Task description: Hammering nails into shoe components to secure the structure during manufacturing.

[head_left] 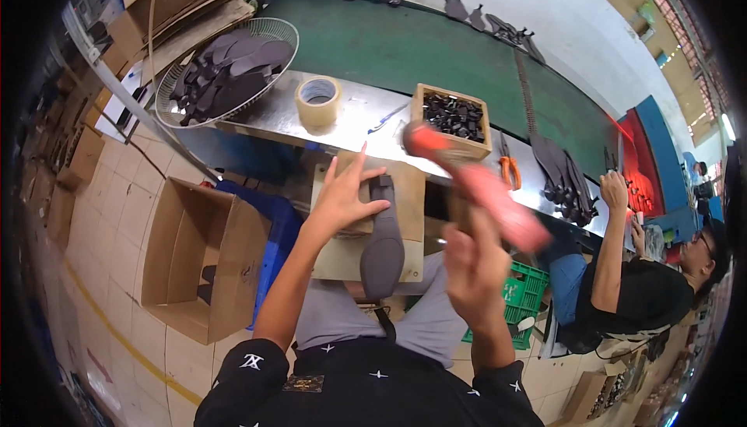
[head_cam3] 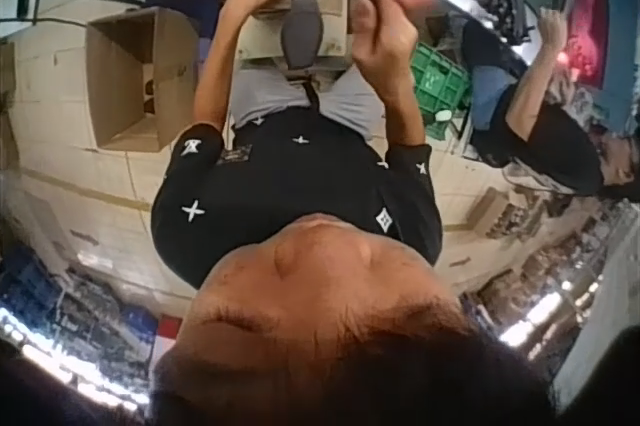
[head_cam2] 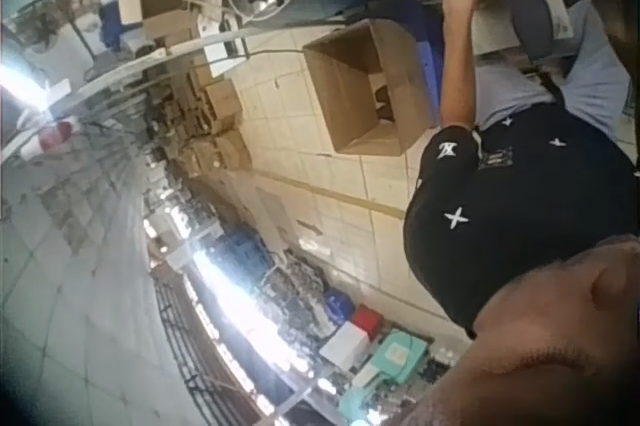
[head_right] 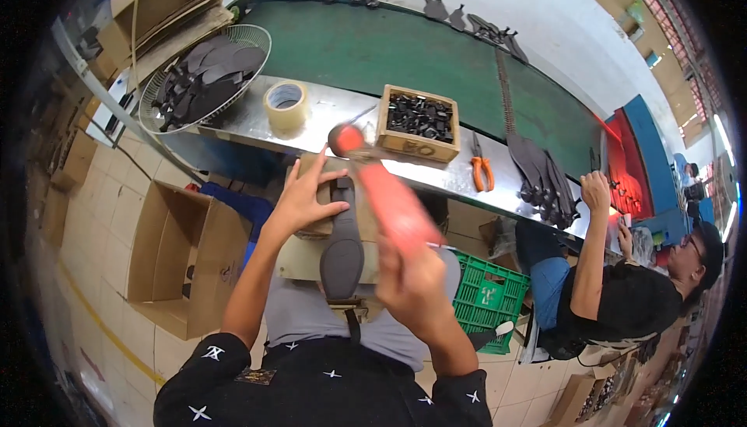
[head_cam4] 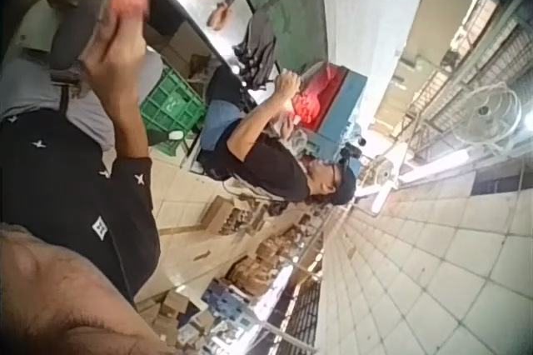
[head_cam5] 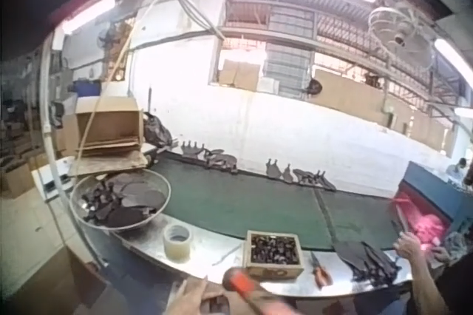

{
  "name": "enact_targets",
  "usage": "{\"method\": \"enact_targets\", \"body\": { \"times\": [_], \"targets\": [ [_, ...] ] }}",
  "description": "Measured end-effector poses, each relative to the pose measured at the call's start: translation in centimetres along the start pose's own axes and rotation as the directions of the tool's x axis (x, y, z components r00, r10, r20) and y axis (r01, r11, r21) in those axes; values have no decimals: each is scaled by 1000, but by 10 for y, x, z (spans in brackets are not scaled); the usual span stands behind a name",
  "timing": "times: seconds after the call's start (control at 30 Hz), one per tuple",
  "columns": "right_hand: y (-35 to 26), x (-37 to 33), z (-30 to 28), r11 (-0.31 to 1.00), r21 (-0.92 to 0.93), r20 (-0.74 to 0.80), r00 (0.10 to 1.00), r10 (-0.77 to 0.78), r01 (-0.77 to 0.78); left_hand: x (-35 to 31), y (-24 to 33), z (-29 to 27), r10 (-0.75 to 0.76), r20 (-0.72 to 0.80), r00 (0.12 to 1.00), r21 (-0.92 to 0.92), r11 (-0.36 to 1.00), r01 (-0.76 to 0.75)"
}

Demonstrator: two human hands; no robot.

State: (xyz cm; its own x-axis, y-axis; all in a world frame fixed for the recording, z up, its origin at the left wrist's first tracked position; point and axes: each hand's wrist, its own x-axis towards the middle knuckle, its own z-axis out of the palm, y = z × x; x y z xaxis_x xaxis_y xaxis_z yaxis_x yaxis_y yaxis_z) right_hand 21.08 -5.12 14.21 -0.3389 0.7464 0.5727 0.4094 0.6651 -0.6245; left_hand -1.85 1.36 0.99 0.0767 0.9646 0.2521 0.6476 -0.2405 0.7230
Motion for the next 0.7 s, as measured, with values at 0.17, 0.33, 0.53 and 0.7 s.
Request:
{"method": "enact_targets", "body": {
  "times": [0.17,0.33,0.53,0.7],
  "targets": [
    [56,-23,43,989,1,84,985,149,-150,2,5,8,71,-26,997,114,991,-68],
    [26,-1,13,972,12,146,962,232,-236,-27,2,7,289,-147,946,6,957,-291],
    [80,-1,60,871,-470,407,911,66,146,-89,87,-26,209,135,968,-622,778,-82],
    [57,7,39,832,-381,516,840,-170,403,-124,115,-39,83,309,947,-835,500,229]
  ]
}}
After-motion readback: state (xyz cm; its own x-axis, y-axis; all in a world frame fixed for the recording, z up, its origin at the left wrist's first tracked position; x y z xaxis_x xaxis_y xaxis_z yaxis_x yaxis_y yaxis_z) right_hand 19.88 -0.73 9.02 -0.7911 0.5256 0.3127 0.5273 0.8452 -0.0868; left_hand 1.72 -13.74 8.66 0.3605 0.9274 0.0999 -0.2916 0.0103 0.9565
